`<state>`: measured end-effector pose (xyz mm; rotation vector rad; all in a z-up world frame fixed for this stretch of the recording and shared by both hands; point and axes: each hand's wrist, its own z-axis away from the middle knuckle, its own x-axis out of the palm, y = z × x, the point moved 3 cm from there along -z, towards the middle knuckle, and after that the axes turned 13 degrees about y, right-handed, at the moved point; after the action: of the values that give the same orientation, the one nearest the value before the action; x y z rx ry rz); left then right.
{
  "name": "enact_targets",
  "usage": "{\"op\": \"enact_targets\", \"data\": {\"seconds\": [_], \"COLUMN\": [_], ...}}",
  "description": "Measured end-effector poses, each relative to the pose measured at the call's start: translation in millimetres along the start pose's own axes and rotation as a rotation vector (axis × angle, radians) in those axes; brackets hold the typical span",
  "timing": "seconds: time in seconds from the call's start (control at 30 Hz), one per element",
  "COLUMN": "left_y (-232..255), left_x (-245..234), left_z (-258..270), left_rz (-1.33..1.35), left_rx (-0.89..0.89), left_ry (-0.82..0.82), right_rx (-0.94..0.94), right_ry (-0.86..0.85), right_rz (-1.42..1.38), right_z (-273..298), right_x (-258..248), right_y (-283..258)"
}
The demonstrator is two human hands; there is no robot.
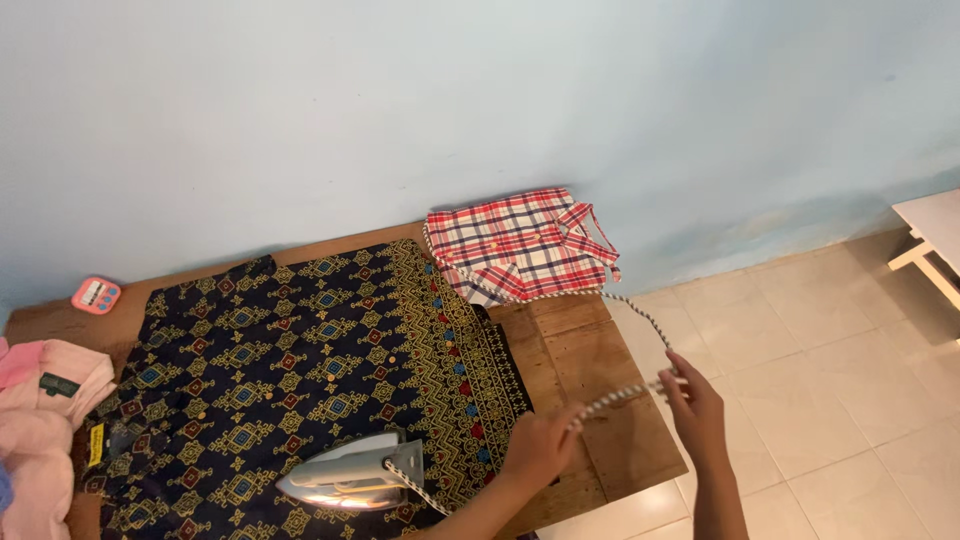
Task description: The person irons a dark patterned shirt on a wooden table using an electric iron. They repeatedly smooth the fabric with their hands and move the iron across different sections of the shirt, including the sleeves and body, while other folded clothes rest nearby.
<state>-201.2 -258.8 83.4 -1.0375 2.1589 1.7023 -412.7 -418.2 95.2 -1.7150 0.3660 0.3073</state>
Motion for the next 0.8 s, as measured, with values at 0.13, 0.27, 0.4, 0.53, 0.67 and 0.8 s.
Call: {"op": "enact_targets", "data": {"seconds": [0.13,0.27,0.4,0.53,0.67,0.8], "left_y": [-15,-23,-54,-121,-201,-251], "left_x": [-43,-122,-196,-246,-282,-304], "left_z": [-40,-50,-45,-36,-14,29], "left_rz": [0.047,-0.078,-0.186,0.136,0.317,0.567], "left_rx": [-0.454,-0.401,-0.534,-0.638,-0.965,-1.162], "left_ry": [0.152,0.361,0.347,0.501,0.636,0.718], "right_rx": [-0.314,-0.553,-0.750,-1.300,-0.776,-0.902], "right_ry": [-0.088,-0.075,-0.221,-0.027,-0.610,-0.681], "right_rz": [0.116,0.154,0.148,0.112,0.097,-0.199], "right_z": [-10,-6,-4,6,38,113], "right_x": [50,100,163,222,253,230], "right_y": [-69,-134,-194,-271,-287,-283]}}
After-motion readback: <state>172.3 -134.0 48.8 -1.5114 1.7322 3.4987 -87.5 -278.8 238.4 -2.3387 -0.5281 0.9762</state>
